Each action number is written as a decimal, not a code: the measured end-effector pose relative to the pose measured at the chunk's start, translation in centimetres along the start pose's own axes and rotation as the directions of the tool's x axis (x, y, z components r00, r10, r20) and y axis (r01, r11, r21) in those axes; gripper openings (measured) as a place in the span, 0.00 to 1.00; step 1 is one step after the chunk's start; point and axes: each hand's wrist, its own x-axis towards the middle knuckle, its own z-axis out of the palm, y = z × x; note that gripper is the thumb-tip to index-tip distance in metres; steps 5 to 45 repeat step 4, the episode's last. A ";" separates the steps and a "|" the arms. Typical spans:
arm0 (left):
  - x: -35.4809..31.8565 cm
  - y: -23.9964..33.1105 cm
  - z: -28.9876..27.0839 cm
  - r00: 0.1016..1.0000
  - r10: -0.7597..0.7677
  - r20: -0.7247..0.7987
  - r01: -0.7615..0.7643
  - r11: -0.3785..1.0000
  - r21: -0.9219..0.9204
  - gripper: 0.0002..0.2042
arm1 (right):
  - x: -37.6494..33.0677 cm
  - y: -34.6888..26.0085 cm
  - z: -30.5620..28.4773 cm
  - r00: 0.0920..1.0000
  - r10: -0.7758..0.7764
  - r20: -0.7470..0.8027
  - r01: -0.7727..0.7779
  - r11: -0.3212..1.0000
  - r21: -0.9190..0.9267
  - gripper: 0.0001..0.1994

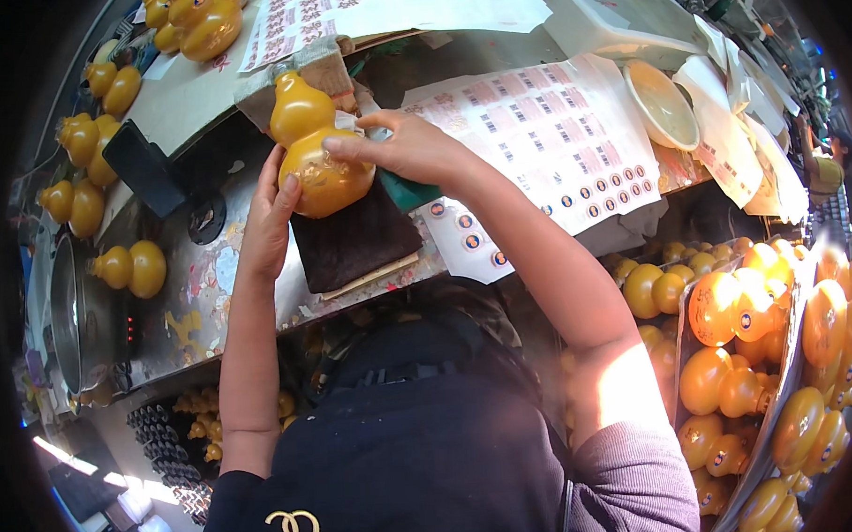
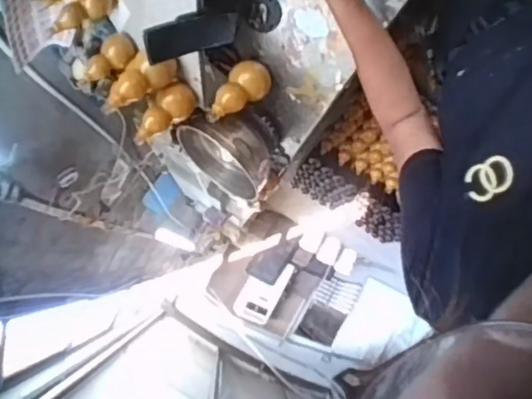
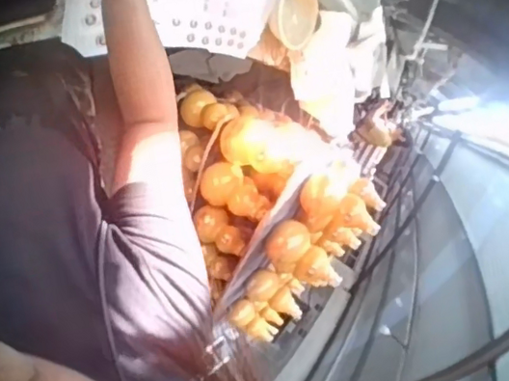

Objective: The person wets a green sponge, then repeatedly picks up yellow gourds, wipes them, and applies stickers from a sheet. The person places each labeled gourd on a metal tray and continues the process with additional gourds.

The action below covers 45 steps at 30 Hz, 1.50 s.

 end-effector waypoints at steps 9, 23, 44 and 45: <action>0.2 -0.1 -0.3 0.998 -0.049 0.048 0.053 0.995 -0.080 0.45 | 0.7 -0.8 -1.0 0.944 0.078 0.320 -0.119 0.987 0.110 0.41; 0.2 -0.1 -0.3 0.998 -0.049 0.048 0.053 0.995 -0.080 0.45 | 0.7 -0.8 -1.0 0.944 0.078 0.320 -0.119 0.987 0.110 0.41; 0.2 -0.1 -0.3 0.998 -0.049 0.048 0.053 0.995 -0.080 0.45 | 0.7 -0.8 -1.0 0.944 0.078 0.320 -0.119 0.987 0.110 0.41; 0.2 -0.1 -0.3 0.998 -0.049 0.048 0.053 0.995 -0.080 0.45 | 0.7 -0.8 -1.0 0.944 0.078 0.320 -0.119 0.987 0.110 0.41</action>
